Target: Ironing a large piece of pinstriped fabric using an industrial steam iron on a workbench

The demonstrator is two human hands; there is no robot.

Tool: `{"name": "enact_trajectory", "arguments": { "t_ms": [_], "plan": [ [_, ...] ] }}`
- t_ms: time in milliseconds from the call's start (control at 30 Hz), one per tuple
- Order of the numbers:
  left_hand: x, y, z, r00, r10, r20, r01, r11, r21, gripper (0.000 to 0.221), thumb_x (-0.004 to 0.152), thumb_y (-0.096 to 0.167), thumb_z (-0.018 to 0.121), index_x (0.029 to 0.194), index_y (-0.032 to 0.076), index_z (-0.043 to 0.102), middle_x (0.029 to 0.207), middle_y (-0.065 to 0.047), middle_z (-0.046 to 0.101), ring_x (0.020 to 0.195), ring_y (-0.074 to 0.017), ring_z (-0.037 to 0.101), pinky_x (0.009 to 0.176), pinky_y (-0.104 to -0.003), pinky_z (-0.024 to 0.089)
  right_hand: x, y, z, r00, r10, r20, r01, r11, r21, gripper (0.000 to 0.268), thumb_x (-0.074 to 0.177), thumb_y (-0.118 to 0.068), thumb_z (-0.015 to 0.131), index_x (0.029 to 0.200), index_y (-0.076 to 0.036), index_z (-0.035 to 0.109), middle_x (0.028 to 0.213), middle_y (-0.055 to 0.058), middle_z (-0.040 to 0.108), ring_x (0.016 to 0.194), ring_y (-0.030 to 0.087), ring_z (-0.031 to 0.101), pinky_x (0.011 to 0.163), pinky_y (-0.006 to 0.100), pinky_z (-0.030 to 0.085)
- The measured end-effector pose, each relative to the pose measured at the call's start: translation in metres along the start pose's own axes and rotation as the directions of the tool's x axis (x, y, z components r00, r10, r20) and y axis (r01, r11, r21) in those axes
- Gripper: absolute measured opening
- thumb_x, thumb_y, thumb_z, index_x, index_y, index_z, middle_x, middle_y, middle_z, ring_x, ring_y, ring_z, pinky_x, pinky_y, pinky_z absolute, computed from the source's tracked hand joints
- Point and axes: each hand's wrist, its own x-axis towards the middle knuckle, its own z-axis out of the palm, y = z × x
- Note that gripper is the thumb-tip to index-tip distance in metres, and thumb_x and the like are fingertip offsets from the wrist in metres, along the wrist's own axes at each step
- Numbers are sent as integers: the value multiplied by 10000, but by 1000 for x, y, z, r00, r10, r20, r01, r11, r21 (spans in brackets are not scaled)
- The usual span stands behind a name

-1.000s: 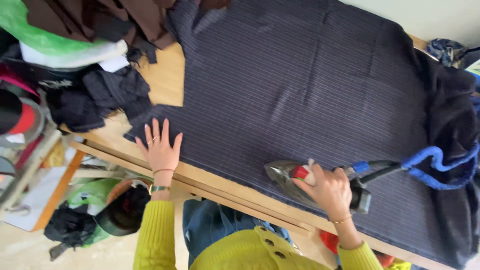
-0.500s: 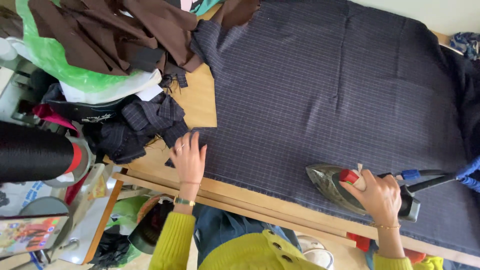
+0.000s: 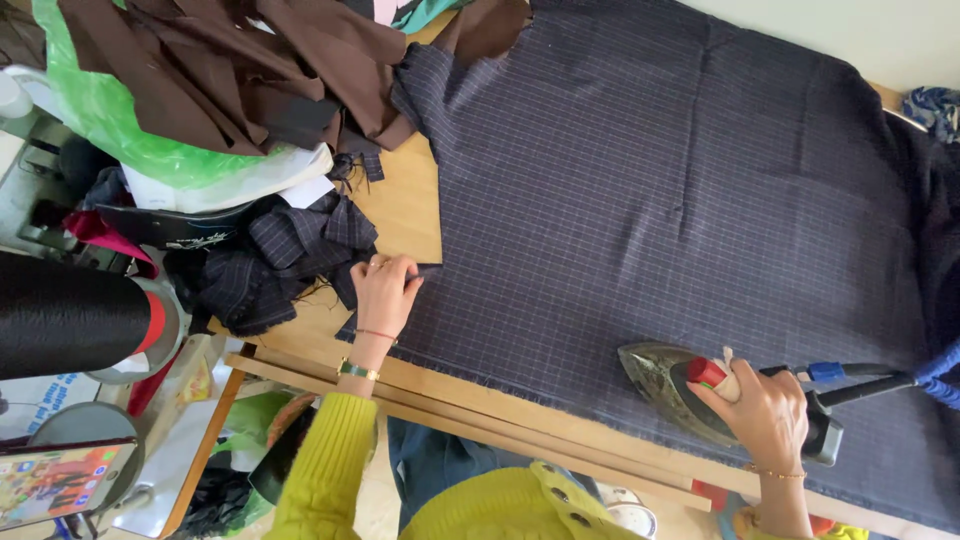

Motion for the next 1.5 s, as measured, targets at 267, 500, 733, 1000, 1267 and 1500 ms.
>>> {"name": "enact_trajectory", "arguments": {
  "t_ms": [267,500,733,1000,1267,1500],
  "plan": [
    [18,10,-5,991,99,-95,-87,989,117,259,864,193,850,1018,181,641,834,29,670,958,-224,647,984,-466,416,2,-1,-3,1000,-2,8,1,1000,27,610,795,-688,745,689,-131,520,484,34,443,521,266,466,594,380,438],
    [-2,-3,-22,985,-156,75,162,983,-84,550,915,664,637,1141,163,642,1007,-25,710,1071,-294,624,994,-467,320,23,0,-28,939,167,301,-225,960,168,863,929,-751,143,1167,-114,674,1124,113,726,1071,350,633,982,473,388],
    [-26,-31,-3,990,-75,118,89,989,-117,553,869,339,783,1365,229,566,1043,-33,789,1152,-202,668,1106,-435,406,142,-131,-14,992,-50,-114,81,954,288,331,921,-307,783,1223,-187,726,1106,41,727,1096,241,670,976,368,470],
    [-13,-8,-38,951,-231,205,262,955,-140,797,905,218,747,1587,240,335,1062,-142,740,949,-340,757,827,-485,609,244,-293,119,843,-523,-126,532,777,335,370,942,-161,526,1263,-323,612,1157,-20,533,1121,203,544,905,373,446],
    [-37,-34,-32,841,-430,328,514,824,-238,776,882,319,775,1551,238,390,992,-116,738,967,-353,746,883,-498,583,351,-292,167,882,-468,-46,461,842,279,526,894,-79,481,1346,-340,551,1178,12,493,1126,246,520,881,417,472],
    [-49,-35,-42,811,-479,335,570,774,-275,696,914,236,739,1538,288,435,933,-39,729,913,-302,736,843,-471,588,372,-291,187,905,-424,-40,412,847,336,501,902,-109,558,1351,-331,554,1270,49,497,1218,282,510,934,453,500]
  ]
}}
